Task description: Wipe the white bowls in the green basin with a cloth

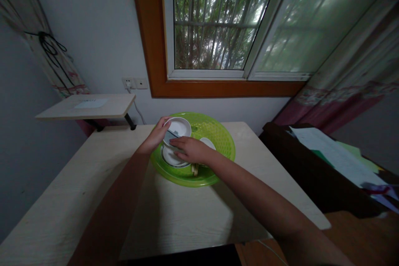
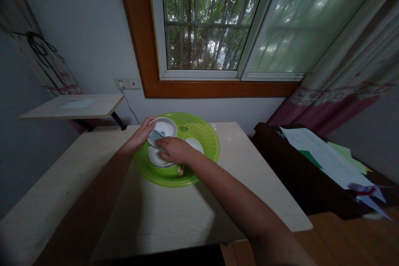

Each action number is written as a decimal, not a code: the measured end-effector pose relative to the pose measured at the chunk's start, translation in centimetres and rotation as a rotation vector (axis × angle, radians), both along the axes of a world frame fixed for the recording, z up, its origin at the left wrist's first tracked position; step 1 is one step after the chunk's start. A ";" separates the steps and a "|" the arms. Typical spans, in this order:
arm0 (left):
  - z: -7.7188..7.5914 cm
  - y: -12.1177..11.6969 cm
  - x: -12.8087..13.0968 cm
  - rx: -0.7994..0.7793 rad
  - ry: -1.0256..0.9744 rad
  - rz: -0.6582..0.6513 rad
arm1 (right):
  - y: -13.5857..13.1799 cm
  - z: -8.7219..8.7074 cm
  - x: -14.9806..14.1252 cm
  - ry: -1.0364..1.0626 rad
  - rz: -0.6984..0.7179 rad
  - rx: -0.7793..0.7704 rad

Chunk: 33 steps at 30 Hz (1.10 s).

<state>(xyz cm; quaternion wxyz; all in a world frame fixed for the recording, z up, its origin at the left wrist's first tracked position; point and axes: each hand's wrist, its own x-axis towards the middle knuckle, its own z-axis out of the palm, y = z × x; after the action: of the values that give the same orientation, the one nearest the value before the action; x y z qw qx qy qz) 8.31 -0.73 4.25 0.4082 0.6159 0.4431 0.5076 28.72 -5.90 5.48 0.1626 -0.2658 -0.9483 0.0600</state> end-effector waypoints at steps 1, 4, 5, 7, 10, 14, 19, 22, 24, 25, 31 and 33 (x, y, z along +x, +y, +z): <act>0.0 0.0 0.0 -0.003 -0.007 -0.006 | 0.0 0.1 -0.1 -0.010 -0.035 0.013; 0.0 0.0 0.0 0.004 -0.017 -0.018 | 0.0 0.6 -0.1 -0.068 -0.142 0.061; 0.0 0.0 0.0 0.007 -0.016 -0.017 | 0.0 0.7 -0.1 -0.089 -0.172 0.085; 0.1 -0.1 0.1 0.005 -0.016 -0.012 | 0.0 1.0 0.0 -0.121 -0.223 0.141; 0.2 -0.2 0.2 -0.008 -0.020 -0.003 | 0.0 1.1 0.0 -0.137 -0.288 0.220; 0.3 -0.1 0.3 -0.032 -0.016 0.015 | -0.3 1.2 0.0 -0.135 -0.332 0.264; 0.3 -0.2 0.2 -0.029 -0.011 0.017 | -0.5 1.1 0.0 -0.157 -0.245 0.225; 0.4 -0.3 0.1 -0.015 0.009 0.018 | -0.3 0.7 0.2 -0.129 -0.124 0.168; 0.3 -0.4 0.0 -0.007 0.010 0.009 | -0.1 0.5 0.3 -0.088 -0.049 0.125; 0.3 -0.3 0.0 -0.003 0.002 0.003 | -0.1 0.3 0.4 -0.071 -0.016 0.108; 0.3 -0.4 0.0 -0.024 -0.045 -0.023 | 0.1 0.1 0.2 -0.069 -0.031 0.139; 0.5 -0.6 0.0 -0.052 -0.070 -0.029 | 0.0 0.3 0.0 -0.114 -0.069 0.201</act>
<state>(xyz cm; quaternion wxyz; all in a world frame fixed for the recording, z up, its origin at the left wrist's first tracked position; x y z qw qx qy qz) 8.36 -1.28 4.75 0.4467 0.5935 0.4326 0.5110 28.68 -5.91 5.81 0.1362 -0.2835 -0.9476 -0.0561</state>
